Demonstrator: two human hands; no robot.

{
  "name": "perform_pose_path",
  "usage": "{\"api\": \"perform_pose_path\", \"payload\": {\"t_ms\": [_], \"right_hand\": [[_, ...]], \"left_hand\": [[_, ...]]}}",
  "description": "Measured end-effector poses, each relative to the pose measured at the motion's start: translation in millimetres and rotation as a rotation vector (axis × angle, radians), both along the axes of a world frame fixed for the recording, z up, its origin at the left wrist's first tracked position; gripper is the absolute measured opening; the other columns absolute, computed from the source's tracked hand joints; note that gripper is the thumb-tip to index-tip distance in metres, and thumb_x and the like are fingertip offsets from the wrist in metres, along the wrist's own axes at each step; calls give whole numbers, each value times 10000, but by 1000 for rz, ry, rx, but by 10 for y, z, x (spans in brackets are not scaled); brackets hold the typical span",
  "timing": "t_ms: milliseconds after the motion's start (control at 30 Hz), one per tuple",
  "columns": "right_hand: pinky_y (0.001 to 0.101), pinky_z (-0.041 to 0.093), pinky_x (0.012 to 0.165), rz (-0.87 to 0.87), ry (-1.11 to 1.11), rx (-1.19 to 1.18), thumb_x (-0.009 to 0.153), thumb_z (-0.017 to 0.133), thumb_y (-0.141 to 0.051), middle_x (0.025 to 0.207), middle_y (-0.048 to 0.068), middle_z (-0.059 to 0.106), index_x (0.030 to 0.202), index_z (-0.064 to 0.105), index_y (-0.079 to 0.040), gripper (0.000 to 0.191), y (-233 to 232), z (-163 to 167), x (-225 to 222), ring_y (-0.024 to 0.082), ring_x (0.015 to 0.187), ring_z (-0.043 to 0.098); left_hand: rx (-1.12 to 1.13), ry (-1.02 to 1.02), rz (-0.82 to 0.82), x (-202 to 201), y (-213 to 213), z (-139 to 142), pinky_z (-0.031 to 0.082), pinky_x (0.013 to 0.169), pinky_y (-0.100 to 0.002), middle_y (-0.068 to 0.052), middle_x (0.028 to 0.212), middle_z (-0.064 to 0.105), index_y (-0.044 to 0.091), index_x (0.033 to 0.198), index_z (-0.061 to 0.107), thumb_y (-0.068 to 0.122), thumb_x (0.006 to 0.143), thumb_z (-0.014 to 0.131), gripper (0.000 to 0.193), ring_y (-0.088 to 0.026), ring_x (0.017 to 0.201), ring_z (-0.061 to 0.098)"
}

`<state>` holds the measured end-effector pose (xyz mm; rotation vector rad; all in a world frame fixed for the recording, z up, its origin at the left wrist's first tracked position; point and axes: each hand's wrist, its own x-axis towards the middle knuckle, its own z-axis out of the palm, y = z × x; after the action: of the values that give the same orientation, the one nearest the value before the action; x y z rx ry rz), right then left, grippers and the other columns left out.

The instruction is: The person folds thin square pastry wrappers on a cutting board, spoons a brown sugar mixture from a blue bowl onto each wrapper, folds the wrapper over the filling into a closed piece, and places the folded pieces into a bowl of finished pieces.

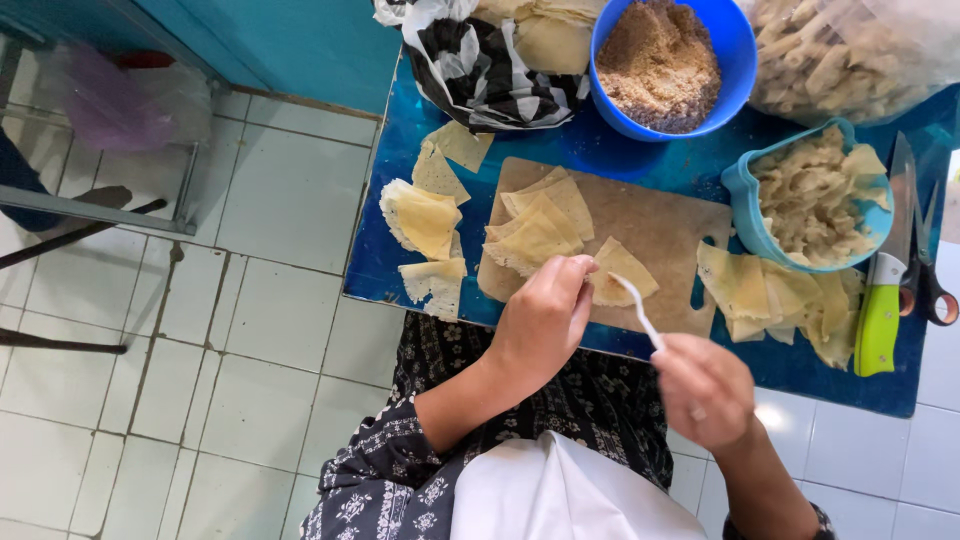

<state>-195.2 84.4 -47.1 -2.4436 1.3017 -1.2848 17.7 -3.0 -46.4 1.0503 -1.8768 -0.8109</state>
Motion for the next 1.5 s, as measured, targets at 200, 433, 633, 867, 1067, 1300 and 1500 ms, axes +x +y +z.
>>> {"api": "perform_pose_path", "payload": {"t_ms": [200, 433, 633, 867, 1067, 1300, 1500], "right_hand": [[442, 629, 778, 162, 387, -193, 833, 759, 44, 921, 167, 677, 959, 687, 46, 145, -140, 317, 47, 332, 824, 729], [331, 580, 755, -330, 60, -131, 1108, 661, 89, 1040, 159, 713, 1221, 532, 50, 175, -715, 387, -6, 278, 886, 736], [340, 616, 838, -259, -407, 88, 1229, 582, -80, 1133, 138, 619, 1271, 532, -3, 101, -2003, 278, -68, 229, 966, 718], [440, 465, 930, -450, 277, 37, 1055, 706, -49, 1064, 165, 635, 1093, 616, -19, 102, -1168, 572, 56, 358, 1036, 614], [436, 488, 795, -430, 183, 508, 847, 770, -77, 899, 137, 643, 915, 641, -27, 154, -619, 277, 208, 341, 888, 622], [265, 536, 804, -388, -391, 663, 967, 678, -43, 976, 58, 707, 1091, 637, -23, 133, -554, 282, 245, 131, 883, 688], [290, 526, 777, -335, -255, 597, 855, 757, 13, 999, 89, 680, 1034, 657, -7, 205, -663, 264, 331, 175, 870, 666]], "left_hand": [[38, 79, 7, 9, -20, 15, 565, 813, -421, -179, 1047, 666, 25, 1207, 589, 1, 970, 651, 246, -377, 943, 686], [-38, 115, -58, -68, -34, -25, 569, 854, -413, -172, 1080, 681, 19, 1262, 587, 13, 1015, 635, 252, -372, 984, 690], [-63, -3, -34, -106, -62, -43, 559, 826, -417, -143, 1075, 638, 32, 1172, 607, 36, 964, 669, 217, -359, 984, 670], [0, -46, -27, -68, -86, -63, 554, 796, -425, -157, 1081, 582, 44, 1038, 615, 91, 957, 711, 135, -356, 951, 656], [-6, -97, -42, -101, -91, -89, 552, 791, -433, -165, 1047, 560, 43, 1001, 593, 111, 937, 717, 156, -371, 959, 643], [-2, -128, -52, -93, -107, -53, 548, 782, -439, -160, 1022, 553, 45, 994, 583, 111, 919, 730, 178, -372, 961, 638], [17, -108, -57, -95, -119, -60, 564, 794, -426, -171, 1124, 564, 32, 1184, 557, 84, 908, 721, 326, -375, 1016, 647]]}}
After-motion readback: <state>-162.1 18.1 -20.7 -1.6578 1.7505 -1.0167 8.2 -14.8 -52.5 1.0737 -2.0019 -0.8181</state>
